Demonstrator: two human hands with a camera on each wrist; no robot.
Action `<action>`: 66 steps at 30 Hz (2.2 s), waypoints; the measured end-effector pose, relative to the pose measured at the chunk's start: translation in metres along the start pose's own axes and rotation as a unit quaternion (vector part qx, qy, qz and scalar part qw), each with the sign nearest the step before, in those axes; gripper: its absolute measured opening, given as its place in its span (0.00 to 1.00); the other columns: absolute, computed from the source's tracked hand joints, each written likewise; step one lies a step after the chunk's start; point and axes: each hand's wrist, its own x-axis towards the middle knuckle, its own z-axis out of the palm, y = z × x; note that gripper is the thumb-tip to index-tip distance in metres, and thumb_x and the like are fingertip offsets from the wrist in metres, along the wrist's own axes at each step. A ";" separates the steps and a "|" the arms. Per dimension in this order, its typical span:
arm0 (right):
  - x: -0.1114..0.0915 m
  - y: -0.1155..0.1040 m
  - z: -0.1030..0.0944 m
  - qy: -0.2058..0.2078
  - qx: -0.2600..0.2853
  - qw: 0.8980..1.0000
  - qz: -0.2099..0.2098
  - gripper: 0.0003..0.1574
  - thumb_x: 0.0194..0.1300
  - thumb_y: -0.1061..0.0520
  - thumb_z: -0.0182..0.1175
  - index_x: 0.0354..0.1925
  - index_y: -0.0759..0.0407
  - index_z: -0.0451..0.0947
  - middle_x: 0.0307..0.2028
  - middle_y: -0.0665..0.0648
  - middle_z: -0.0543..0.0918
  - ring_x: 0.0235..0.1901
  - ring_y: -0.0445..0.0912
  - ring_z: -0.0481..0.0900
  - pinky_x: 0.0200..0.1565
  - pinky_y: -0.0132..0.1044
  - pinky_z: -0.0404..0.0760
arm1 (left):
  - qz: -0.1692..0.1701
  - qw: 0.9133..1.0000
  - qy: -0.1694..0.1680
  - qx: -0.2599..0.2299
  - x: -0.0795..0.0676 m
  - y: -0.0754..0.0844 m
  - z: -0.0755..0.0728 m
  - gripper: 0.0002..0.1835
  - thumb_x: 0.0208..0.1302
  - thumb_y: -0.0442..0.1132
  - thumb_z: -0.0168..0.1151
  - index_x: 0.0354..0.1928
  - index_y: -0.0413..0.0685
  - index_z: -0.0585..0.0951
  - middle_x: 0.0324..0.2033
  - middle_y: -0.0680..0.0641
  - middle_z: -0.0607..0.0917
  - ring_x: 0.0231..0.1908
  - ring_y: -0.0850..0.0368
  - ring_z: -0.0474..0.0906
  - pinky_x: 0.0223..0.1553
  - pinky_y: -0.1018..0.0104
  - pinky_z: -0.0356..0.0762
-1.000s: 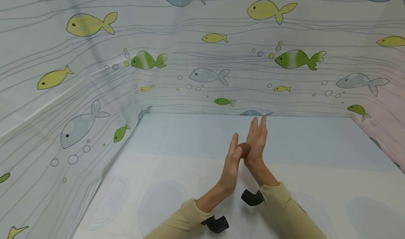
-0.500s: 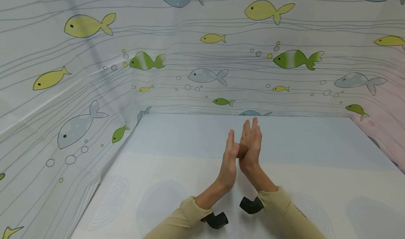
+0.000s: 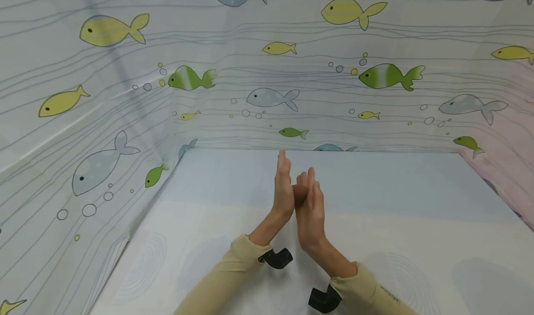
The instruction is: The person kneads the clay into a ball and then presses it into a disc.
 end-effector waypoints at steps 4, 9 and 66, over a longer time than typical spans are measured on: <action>-0.005 -0.002 0.005 -0.032 -0.005 0.999 -0.014 0.45 0.76 0.34 0.18 0.75 0.56 0.15 0.77 0.54 0.26 0.77 0.49 0.26 0.75 0.52 0.35 | -0.002 1.000 0.018 -0.007 0.013 0.006 -0.007 0.40 0.72 0.59 0.32 0.79 0.47 0.43 0.78 0.50 0.44 0.77 0.55 0.41 0.75 0.50 0.42; -0.002 -0.004 0.008 -0.053 -0.013 0.998 -0.031 0.47 0.75 0.34 0.16 0.77 0.63 0.27 0.71 0.59 0.46 0.75 0.47 0.32 0.74 0.51 0.36 | 0.008 1.000 0.013 -0.026 0.015 0.007 -0.008 0.39 0.73 0.57 0.30 0.79 0.46 0.42 0.78 0.50 0.43 0.77 0.54 0.38 0.75 0.51 0.40; -0.009 0.003 -0.007 -0.061 -0.020 0.998 0.011 0.45 0.77 0.37 0.19 0.74 0.58 0.13 0.77 0.57 0.22 0.76 0.51 0.21 0.74 0.56 0.30 | 0.001 0.999 -0.022 -0.047 0.011 -0.009 -0.004 0.38 0.74 0.54 0.31 0.78 0.42 0.43 0.78 0.46 0.45 0.77 0.53 0.39 0.75 0.54 0.41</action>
